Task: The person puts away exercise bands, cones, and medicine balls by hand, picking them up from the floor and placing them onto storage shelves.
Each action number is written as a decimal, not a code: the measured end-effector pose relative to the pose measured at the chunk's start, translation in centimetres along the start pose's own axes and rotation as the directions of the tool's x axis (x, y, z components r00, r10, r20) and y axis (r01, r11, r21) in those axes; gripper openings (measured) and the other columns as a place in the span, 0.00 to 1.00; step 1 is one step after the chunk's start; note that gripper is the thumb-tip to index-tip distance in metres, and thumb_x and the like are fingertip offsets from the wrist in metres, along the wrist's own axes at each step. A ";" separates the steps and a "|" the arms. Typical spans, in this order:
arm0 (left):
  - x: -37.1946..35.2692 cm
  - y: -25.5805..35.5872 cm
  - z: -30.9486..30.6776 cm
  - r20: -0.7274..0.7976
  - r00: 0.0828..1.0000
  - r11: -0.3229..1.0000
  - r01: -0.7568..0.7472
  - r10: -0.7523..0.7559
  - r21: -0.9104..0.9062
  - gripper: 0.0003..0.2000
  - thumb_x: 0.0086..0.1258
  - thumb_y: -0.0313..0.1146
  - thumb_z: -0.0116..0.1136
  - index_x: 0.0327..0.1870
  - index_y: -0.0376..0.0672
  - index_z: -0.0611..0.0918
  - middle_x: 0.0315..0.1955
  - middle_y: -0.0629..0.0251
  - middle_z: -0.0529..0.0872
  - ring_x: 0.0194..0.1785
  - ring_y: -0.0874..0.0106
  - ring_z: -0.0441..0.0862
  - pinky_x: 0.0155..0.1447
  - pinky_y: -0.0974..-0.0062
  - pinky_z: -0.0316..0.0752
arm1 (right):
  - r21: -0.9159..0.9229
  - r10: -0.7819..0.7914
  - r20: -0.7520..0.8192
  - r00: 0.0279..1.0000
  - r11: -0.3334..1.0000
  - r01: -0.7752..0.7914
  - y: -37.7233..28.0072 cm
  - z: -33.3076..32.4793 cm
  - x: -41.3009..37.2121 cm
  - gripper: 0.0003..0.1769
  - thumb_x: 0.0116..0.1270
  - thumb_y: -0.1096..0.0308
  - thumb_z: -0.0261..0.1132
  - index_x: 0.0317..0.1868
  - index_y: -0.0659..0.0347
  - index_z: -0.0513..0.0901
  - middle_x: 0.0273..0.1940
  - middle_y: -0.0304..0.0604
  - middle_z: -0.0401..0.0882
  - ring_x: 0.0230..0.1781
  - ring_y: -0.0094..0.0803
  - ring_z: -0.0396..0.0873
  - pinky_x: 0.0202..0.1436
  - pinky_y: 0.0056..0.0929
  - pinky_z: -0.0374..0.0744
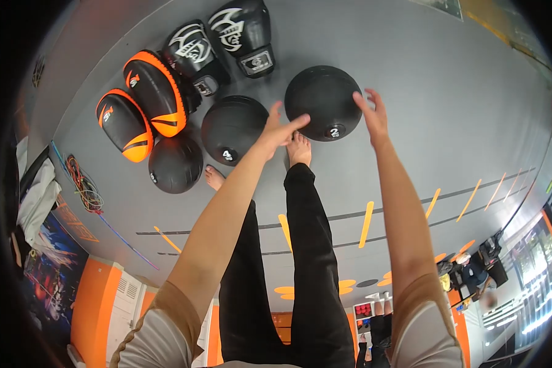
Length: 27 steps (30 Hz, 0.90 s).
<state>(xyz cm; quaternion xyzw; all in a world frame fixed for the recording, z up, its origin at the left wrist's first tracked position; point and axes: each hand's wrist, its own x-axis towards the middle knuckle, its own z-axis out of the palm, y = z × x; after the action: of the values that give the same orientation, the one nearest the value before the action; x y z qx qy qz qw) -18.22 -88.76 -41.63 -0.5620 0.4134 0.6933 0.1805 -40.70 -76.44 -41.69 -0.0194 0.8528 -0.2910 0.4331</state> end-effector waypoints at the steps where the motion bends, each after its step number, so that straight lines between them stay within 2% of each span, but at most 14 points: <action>1: 0.5 1.0 0.3 -0.024 0.999 0.991 0.029 -0.033 -0.134 0.55 0.51 0.55 0.72 0.75 0.48 0.47 0.72 0.48 0.52 0.72 0.54 0.58 0.61 0.55 0.71 | 0.009 0.043 0.063 0.997 0.999 -0.044 0.1 -0.1 2.1 0.41 0.56 0.39 0.67 0.66 0.46 0.68 0.65 0.46 0.65 0.65 0.42 0.64 0.61 0.46 0.68; 2: 1.1 1.8 0.5 -0.049 0.996 0.961 0.052 -0.068 -0.270 0.59 0.49 0.56 0.73 0.75 0.48 0.44 0.72 0.46 0.50 0.73 0.51 0.57 0.62 0.53 0.70 | 0.013 0.081 0.130 0.988 0.996 -0.083 0.2 -0.2 3.7 0.42 0.55 0.38 0.67 0.67 0.45 0.67 0.66 0.48 0.64 0.67 0.43 0.62 0.63 0.47 0.66; 3: 1.9 2.1 0.6 -0.072 0.991 0.946 0.088 -0.116 -0.312 0.58 0.48 0.52 0.76 0.74 0.43 0.46 0.68 0.45 0.60 0.68 0.50 0.65 0.65 0.48 0.66 | 0.015 0.095 0.134 0.986 0.995 -0.098 0.2 0.1 4.6 0.42 0.55 0.38 0.67 0.67 0.45 0.67 0.66 0.48 0.64 0.67 0.43 0.62 0.63 0.47 0.66; 4: 3.5 1.3 0.5 -0.071 0.989 0.946 0.102 -0.129 -0.307 0.58 0.48 0.52 0.76 0.74 0.43 0.46 0.68 0.45 0.60 0.68 0.50 0.65 0.65 0.48 0.66 | 0.045 0.125 0.238 0.963 0.989 -0.140 0.2 0.6 5.4 0.43 0.55 0.37 0.67 0.68 0.46 0.67 0.67 0.49 0.63 0.68 0.43 0.60 0.65 0.45 0.64; 5: 5.0 0.6 0.1 -0.009 0.992 0.940 0.116 -0.125 -0.322 0.58 0.47 0.51 0.76 0.74 0.43 0.46 0.68 0.45 0.60 0.68 0.50 0.65 0.64 0.46 0.66 | 0.070 0.144 0.343 0.928 0.982 -0.178 0.2 1.2 6.1 0.44 0.55 0.36 0.66 0.68 0.47 0.66 0.67 0.49 0.63 0.70 0.43 0.59 0.66 0.44 0.63; 6: 5.8 0.2 -0.2 0.055 0.991 0.934 0.131 -0.119 -0.334 0.58 0.47 0.51 0.77 0.74 0.44 0.46 0.67 0.45 0.60 0.68 0.50 0.65 0.63 0.43 0.65 | 0.071 0.152 0.346 0.926 0.980 -0.187 0.9 1.5 6.6 0.44 0.55 0.36 0.66 0.68 0.47 0.66 0.67 0.49 0.63 0.70 0.43 0.59 0.66 0.44 0.63; 12: 8.6 -1.6 1.7 0.088 0.996 0.918 0.039 -0.005 -0.395 0.60 0.43 0.49 0.79 0.74 0.44 0.48 0.67 0.50 0.62 0.68 0.53 0.64 0.66 0.56 0.67 | 0.292 0.020 0.481 0.877 0.939 -0.182 4.1 2.2 9.1 0.48 0.56 0.37 0.64 0.72 0.51 0.60 0.69 0.47 0.62 0.71 0.41 0.57 0.72 0.39 0.56; 14: 10.5 -3.7 2.7 -0.055 0.988 0.883 -0.154 0.145 -0.444 0.58 0.44 0.46 0.79 0.73 0.45 0.50 0.66 0.49 0.63 0.67 0.53 0.65 0.66 0.59 0.67 | 0.276 0.095 0.458 0.884 0.930 -0.242 4.2 1.9 9.2 0.46 0.58 0.40 0.64 0.73 0.50 0.59 0.70 0.47 0.61 0.72 0.40 0.56 0.72 0.38 0.56; 17: 9.3 -4.3 2.2 0.042 0.992 0.801 -0.073 0.121 -0.594 0.56 0.44 0.46 0.79 0.72 0.44 0.51 0.65 0.49 0.64 0.66 0.54 0.66 0.66 0.58 0.67 | 0.301 0.111 0.431 0.896 0.918 -0.258 3.6 1.9 7.3 0.46 0.60 0.40 0.63 0.73 0.52 0.60 0.71 0.46 0.60 0.72 0.40 0.55 0.72 0.37 0.56; 18: 8.4 -4.3 2.3 0.045 0.991 0.799 -0.076 0.128 -0.597 0.56 0.44 0.46 0.79 0.72 0.44 0.51 0.65 0.49 0.64 0.66 0.54 0.66 0.66 0.58 0.67 | 0.299 0.107 0.426 0.898 0.920 -0.252 3.8 1.4 6.4 0.46 0.60 0.40 0.63 0.73 0.52 0.60 0.71 0.46 0.60 0.72 0.40 0.55 0.72 0.37 0.56; 20: 5.4 -4.0 2.0 0.044 0.996 0.802 -0.038 0.080 -0.597 0.52 0.48 0.45 0.77 0.71 0.43 0.53 0.65 0.49 0.64 0.67 0.55 0.65 0.66 0.57 0.67 | 0.353 0.206 0.467 0.860 0.849 -0.395 5.2 0.4 4.3 0.47 0.61 0.39 0.63 0.73 0.54 0.57 0.72 0.47 0.57 0.73 0.41 0.55 0.73 0.37 0.55; 22: -1.5 -1.8 1.4 0.088 0.996 0.834 0.046 0.003 -0.549 0.48 0.53 0.46 0.74 0.69 0.40 0.55 0.64 0.49 0.64 0.67 0.58 0.64 0.68 0.60 0.65 | 0.364 0.146 0.467 0.872 0.867 -0.340 5.8 -0.9 -0.3 0.49 0.61 0.39 0.62 0.74 0.56 0.54 0.72 0.48 0.57 0.72 0.42 0.55 0.73 0.37 0.55; 24: -4.2 -7.3 2.0 0.010 0.988 0.879 -0.135 0.157 -0.458 0.42 0.58 0.48 0.70 0.66 0.39 0.57 0.62 0.52 0.65 0.67 0.62 0.64 0.68 0.66 0.63 | 0.345 0.134 0.506 0.852 0.874 -0.343 4.7 -2.7 -6.4 0.49 0.62 0.40 0.62 0.74 0.58 0.52 0.71 0.50 0.57 0.72 0.40 0.55 0.73 0.37 0.56; 27: -17.6 -4.6 -0.7 0.149 0.988 0.843 0.052 0.033 -0.536 0.40 0.65 0.52 0.62 0.68 0.38 0.55 0.64 0.55 0.64 0.69 0.66 0.60 0.69 0.70 0.58 | 0.252 0.055 0.521 0.852 0.943 -0.215 -0.7 -6.0 -17.7 0.47 0.62 0.41 0.61 0.72 0.60 0.54 0.69 0.49 0.58 0.72 0.39 0.53 0.73 0.35 0.52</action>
<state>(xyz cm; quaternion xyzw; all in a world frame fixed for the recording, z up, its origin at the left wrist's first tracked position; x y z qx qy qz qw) -9.17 -82.80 -27.01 -0.5375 0.1845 0.8213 0.0501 -34.32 -69.11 -25.73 0.0317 0.6533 -0.3707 0.6594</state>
